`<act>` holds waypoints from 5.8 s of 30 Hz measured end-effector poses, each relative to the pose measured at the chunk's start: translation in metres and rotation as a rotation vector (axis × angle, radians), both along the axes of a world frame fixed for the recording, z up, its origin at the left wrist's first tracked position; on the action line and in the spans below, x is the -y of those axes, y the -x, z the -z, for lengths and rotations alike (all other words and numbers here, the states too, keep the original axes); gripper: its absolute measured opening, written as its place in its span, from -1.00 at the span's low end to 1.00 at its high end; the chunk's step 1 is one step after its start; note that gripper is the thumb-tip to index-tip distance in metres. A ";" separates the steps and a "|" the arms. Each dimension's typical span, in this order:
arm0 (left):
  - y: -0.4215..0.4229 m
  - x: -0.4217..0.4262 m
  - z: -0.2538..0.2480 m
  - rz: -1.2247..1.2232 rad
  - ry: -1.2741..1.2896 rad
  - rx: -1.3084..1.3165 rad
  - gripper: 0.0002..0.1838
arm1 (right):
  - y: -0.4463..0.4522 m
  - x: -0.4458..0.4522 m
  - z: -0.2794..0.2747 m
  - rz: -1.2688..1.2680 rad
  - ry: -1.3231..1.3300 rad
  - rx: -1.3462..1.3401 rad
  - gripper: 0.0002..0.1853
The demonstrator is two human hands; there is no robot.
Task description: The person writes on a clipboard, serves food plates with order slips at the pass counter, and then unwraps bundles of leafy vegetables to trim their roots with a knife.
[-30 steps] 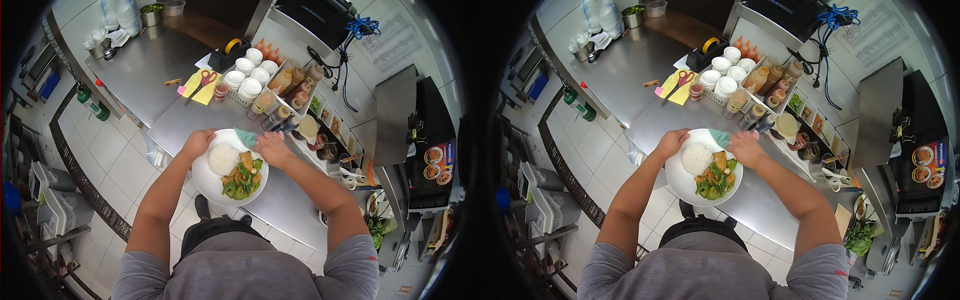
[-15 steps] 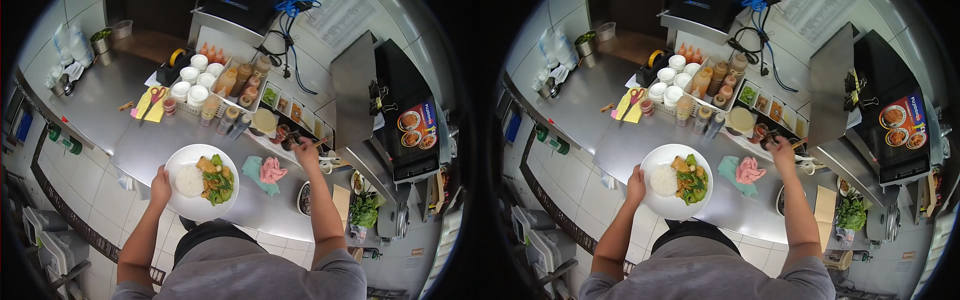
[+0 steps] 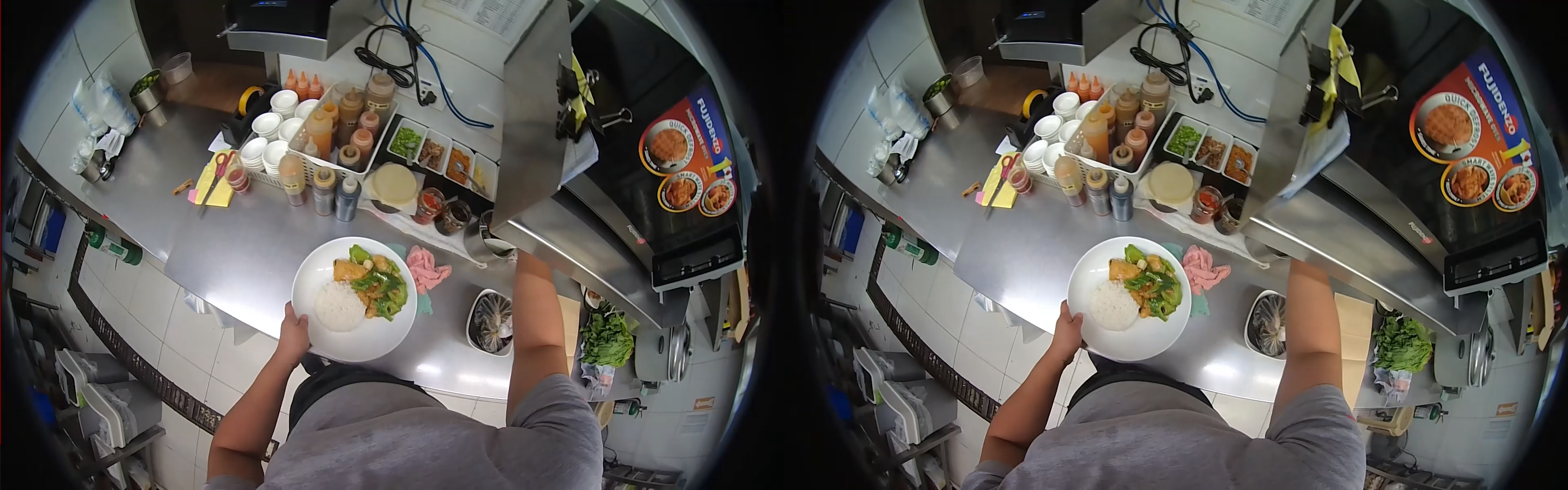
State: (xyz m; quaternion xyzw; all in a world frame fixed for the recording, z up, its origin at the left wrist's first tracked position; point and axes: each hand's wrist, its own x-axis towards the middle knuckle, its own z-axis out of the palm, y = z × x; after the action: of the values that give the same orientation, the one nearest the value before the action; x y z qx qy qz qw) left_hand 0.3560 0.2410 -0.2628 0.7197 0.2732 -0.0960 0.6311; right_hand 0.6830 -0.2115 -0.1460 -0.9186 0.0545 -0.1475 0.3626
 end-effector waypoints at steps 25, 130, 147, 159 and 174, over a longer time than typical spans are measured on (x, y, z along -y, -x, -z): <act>-0.029 0.054 -0.074 -0.020 0.336 -0.181 -0.45 | 0.033 0.039 0.004 0.174 -0.043 -0.002 -0.81; 0.332 -0.262 0.180 0.709 -0.778 -0.758 -0.48 | 0.315 -0.179 -0.029 -0.345 -0.554 -0.521 -0.83; 0.383 -0.361 0.133 0.344 -0.398 -0.454 -0.62 | 0.407 -0.435 0.221 -0.087 -1.148 -1.027 -0.28; 0.423 -0.371 0.092 0.619 -0.620 -0.519 -0.73 | 0.432 -0.391 0.216 -0.502 -0.509 -0.814 -0.75; 0.004 -0.105 -0.044 0.606 0.257 0.013 -0.56 | 0.273 -0.103 0.038 0.049 0.233 -0.127 -0.77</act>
State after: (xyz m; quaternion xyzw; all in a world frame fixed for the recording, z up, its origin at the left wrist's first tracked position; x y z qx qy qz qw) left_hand 0.3517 0.3458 -0.2193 0.6833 0.0284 -0.3084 0.6612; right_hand 0.4105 -0.1087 -0.1839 -0.9603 0.0822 -0.1032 0.2458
